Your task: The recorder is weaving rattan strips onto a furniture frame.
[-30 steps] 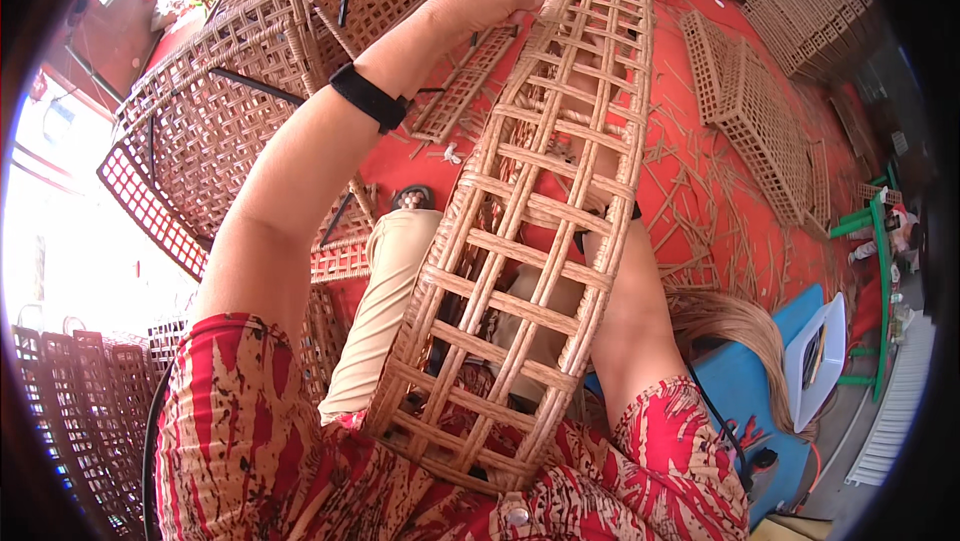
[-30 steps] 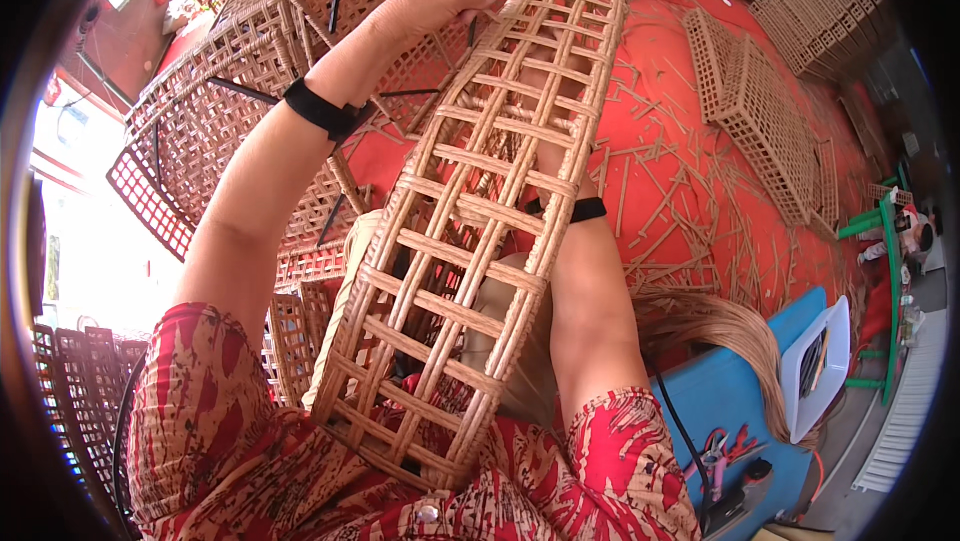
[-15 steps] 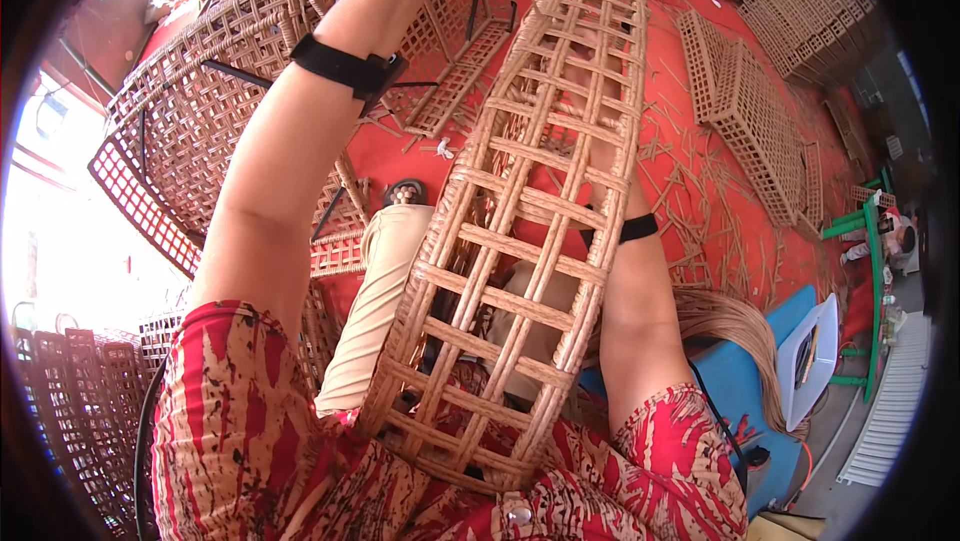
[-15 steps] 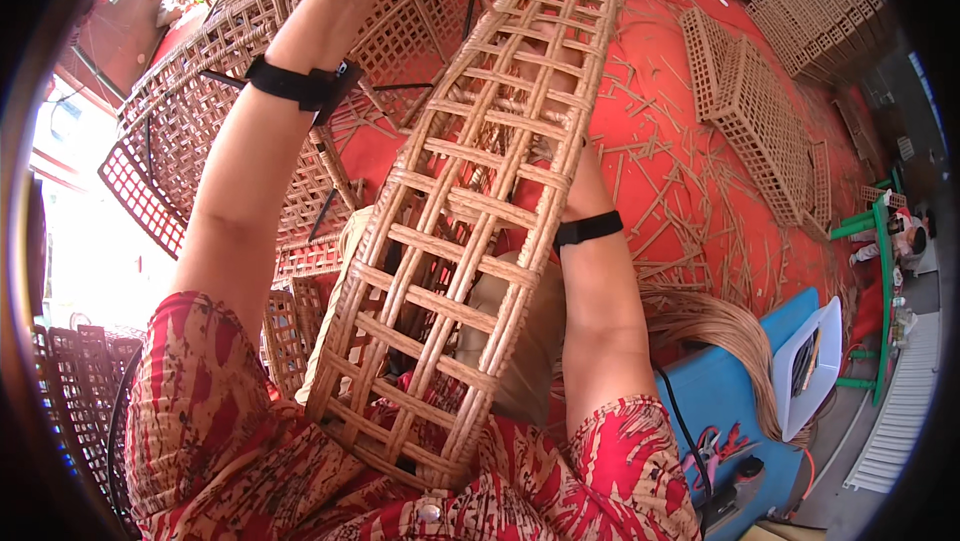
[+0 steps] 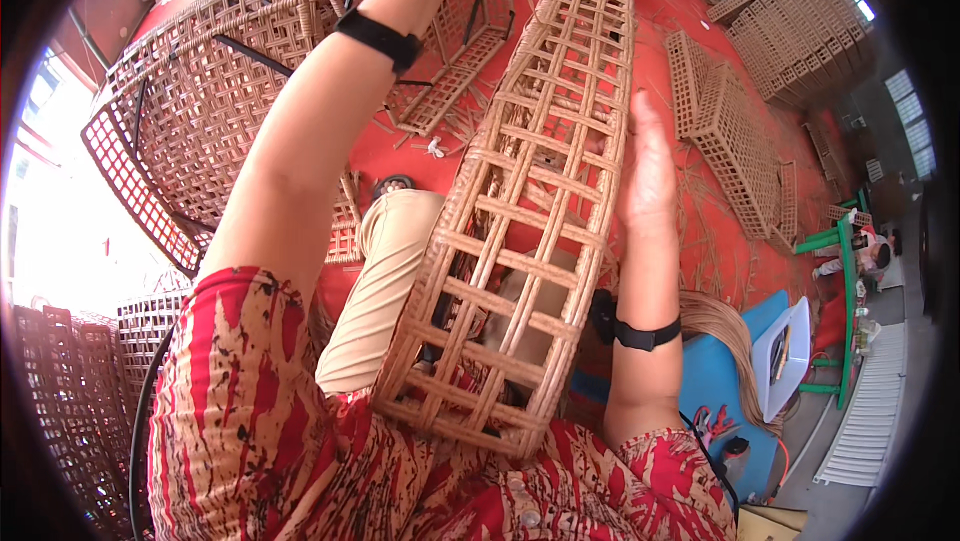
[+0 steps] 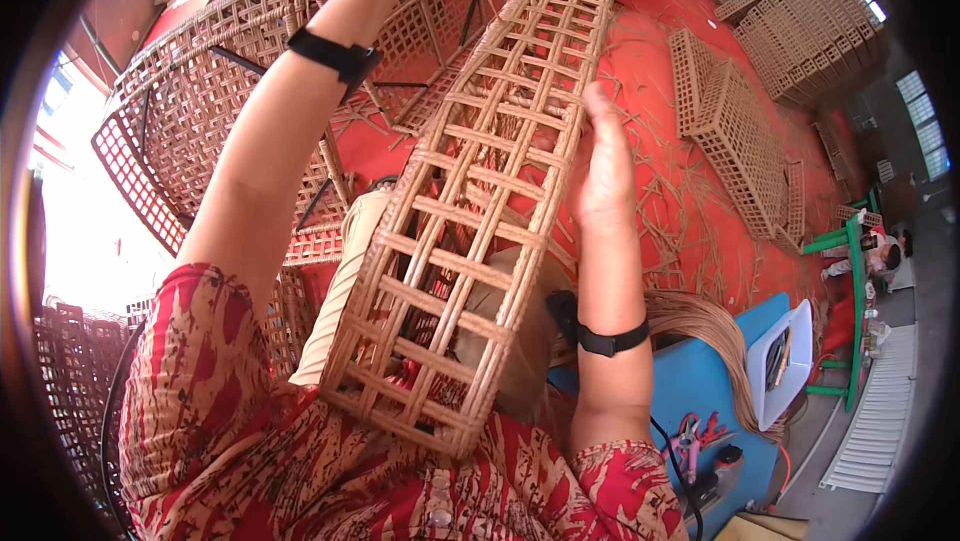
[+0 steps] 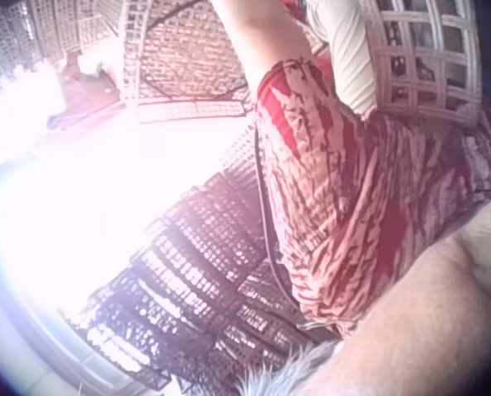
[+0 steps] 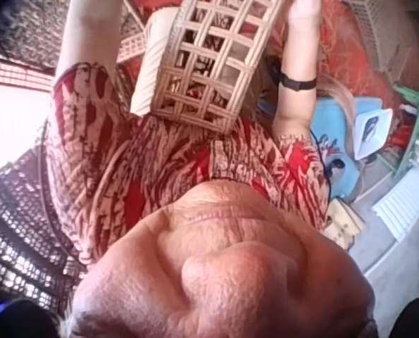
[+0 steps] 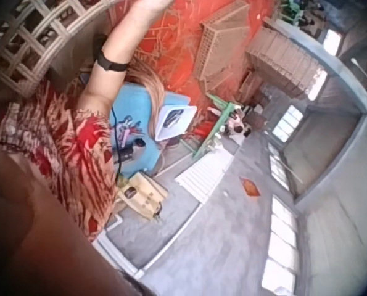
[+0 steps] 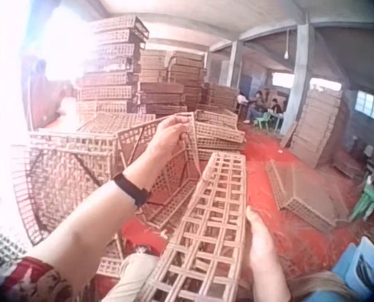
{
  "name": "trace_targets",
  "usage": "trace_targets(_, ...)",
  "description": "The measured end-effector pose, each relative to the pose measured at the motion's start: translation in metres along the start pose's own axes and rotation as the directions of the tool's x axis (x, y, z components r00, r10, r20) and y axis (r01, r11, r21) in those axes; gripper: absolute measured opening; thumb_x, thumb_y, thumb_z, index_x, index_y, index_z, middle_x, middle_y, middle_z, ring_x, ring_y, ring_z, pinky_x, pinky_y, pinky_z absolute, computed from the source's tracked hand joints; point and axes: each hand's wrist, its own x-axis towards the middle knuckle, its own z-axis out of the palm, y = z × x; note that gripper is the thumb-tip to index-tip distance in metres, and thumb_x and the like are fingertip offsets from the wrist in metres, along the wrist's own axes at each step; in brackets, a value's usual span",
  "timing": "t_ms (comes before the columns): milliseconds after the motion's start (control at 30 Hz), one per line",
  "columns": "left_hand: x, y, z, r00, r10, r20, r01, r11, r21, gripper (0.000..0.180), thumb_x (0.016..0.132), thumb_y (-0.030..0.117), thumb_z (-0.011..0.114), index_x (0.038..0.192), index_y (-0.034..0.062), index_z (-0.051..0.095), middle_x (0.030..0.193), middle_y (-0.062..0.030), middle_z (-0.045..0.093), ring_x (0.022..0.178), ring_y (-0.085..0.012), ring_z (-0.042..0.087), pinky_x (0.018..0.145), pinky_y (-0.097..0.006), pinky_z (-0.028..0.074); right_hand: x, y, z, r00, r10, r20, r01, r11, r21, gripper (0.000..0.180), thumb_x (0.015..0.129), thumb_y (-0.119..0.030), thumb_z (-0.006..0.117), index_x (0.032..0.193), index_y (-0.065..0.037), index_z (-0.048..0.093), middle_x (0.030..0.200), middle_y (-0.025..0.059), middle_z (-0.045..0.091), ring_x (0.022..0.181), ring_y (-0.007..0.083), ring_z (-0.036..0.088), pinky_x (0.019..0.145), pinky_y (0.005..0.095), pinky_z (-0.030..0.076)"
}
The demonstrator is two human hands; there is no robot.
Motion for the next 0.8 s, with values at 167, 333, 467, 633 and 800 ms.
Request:
trace_targets(167, 0.026, -0.041, 0.002, 0.975, 0.168, -0.143, -0.178, 0.982, -0.060, 0.015, 0.084, 0.003, 0.057, 0.096, 0.0062, 0.064, 0.071, -0.0009, 0.060, 0.057, -0.0081, 0.053, 0.052, -0.022, 0.044, -0.050, -0.005, 0.017, 0.985, 0.142, -0.095, -0.158, 0.971, -0.177, 0.032, 0.084, -0.011, 0.068, 0.112, -0.002, 0.058, 0.101, 0.0097, 0.065, 0.083, 0.0188, 0.065, 0.071, 0.0323, 0.056)
trace_targets(333, 0.021, -0.067, 0.003, 0.976, 0.015, -0.215, -0.126, 0.851, -0.509, 0.014, 0.087, 0.017, 0.067, 0.094, 0.0054, 0.064, 0.072, -0.0016, 0.060, 0.061, -0.0124, 0.056, 0.057, -0.025, 0.046, -0.082, -0.012, 0.024, 0.965, 0.222, -0.141, -0.243, 0.956, -0.161, 0.022, 0.091, -0.015, 0.061, 0.110, -0.004, 0.060, 0.097, 0.0062, 0.065, 0.082, 0.0167, 0.066, 0.073, 0.0336, 0.057)
trace_targets(467, -0.018, -0.070, 0.018, 0.983, -0.096, -0.155, 0.023, 0.909, -0.416, 0.037, 0.085, 0.022, 0.069, 0.109, -0.0023, 0.056, 0.080, -0.0044, 0.062, 0.069, -0.0129, 0.059, 0.063, -0.028, 0.049, -0.086, -0.013, 0.024, 0.959, 0.168, -0.228, -0.227, 0.936, -0.268, 0.019, 0.092, -0.020, 0.061, 0.105, -0.006, 0.061, 0.094, 0.0051, 0.065, 0.082, 0.0154, 0.065, 0.066, 0.0319, 0.058)
trace_targets(633, -0.072, -0.077, 0.046, 0.993, -0.073, 0.090, 0.091, 0.972, -0.217, 0.053, 0.089, 0.042, 0.064, 0.107, -0.0077, 0.058, 0.077, -0.0031, 0.058, 0.069, -0.0119, 0.056, 0.067, -0.028, 0.048, -0.087, -0.009, 0.022, 0.953, 0.120, -0.279, -0.213, 0.919, -0.332, 0.019, 0.092, -0.023, 0.062, 0.103, -0.007, 0.062, 0.091, 0.0045, 0.065, 0.073, 0.0138, 0.063, 0.057, 0.0296, 0.054)
trace_targets(800, -0.076, -0.076, 0.054, 0.979, -0.182, 0.090, 0.203, 0.852, -0.483, 0.049, 0.101, 0.047, 0.039, 0.073, 0.0072, 0.049, 0.061, -0.0006, 0.040, 0.054, -0.0143, 0.040, 0.067, -0.033, 0.044, -0.087, -0.011, 0.025, 0.962, 0.138, -0.238, -0.213, 0.920, -0.330, 0.017, 0.093, -0.025, 0.061, 0.097, -0.010, 0.060, 0.081, 0.0002, 0.059, 0.067, 0.0109, 0.057, 0.050, 0.0264, 0.049)
